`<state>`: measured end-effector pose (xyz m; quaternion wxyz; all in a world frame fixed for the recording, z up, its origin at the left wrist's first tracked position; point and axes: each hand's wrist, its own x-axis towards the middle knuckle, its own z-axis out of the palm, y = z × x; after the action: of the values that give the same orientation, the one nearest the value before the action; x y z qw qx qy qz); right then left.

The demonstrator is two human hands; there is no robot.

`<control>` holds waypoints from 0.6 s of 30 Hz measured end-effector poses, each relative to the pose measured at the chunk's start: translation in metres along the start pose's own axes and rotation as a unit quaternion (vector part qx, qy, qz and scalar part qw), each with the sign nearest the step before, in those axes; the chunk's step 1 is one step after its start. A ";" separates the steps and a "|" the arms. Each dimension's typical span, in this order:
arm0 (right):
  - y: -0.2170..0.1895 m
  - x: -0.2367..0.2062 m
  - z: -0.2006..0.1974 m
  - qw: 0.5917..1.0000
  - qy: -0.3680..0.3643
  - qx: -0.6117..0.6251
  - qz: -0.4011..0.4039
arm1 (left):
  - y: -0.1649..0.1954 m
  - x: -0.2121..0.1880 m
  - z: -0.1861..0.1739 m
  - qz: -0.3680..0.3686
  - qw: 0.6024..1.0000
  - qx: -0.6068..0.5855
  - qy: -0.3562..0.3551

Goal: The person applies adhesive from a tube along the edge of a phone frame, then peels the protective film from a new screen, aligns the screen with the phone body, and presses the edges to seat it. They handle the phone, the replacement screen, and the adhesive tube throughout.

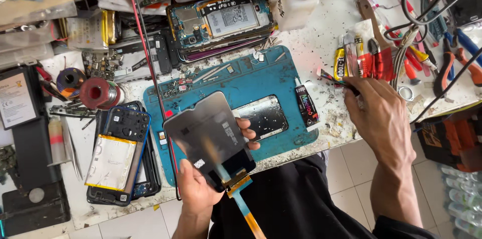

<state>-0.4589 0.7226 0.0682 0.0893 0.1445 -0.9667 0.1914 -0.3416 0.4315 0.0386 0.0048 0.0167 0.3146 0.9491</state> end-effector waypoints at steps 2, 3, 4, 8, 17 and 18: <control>0.002 -0.003 0.005 1.000 0.014 0.019 0.018 | 0.000 0.002 0.001 -0.002 1.000 0.005 0.004; 0.002 -0.003 0.007 0.999 0.016 0.032 0.039 | 0.000 0.003 0.000 -0.001 1.000 0.007 0.005; 0.001 -0.002 0.008 0.997 0.018 0.047 0.060 | -0.001 0.003 0.000 0.000 1.000 0.018 0.004; -0.008 0.005 0.010 0.996 0.028 0.053 0.069 | -0.003 0.000 -0.005 -0.017 0.999 0.031 -0.014; -0.032 -0.001 0.040 0.999 -0.013 0.051 -0.005 | -0.003 -0.013 -0.009 -0.031 0.999 0.013 -0.009; -0.030 -0.004 0.042 0.998 -0.007 0.060 0.001 | -0.005 -0.012 -0.009 -0.030 1.000 0.006 -0.008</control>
<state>-0.4507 0.6805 0.0392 0.0737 0.1504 -0.9541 0.2482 -0.3295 0.4300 0.0279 0.0353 0.0146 0.3206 0.9465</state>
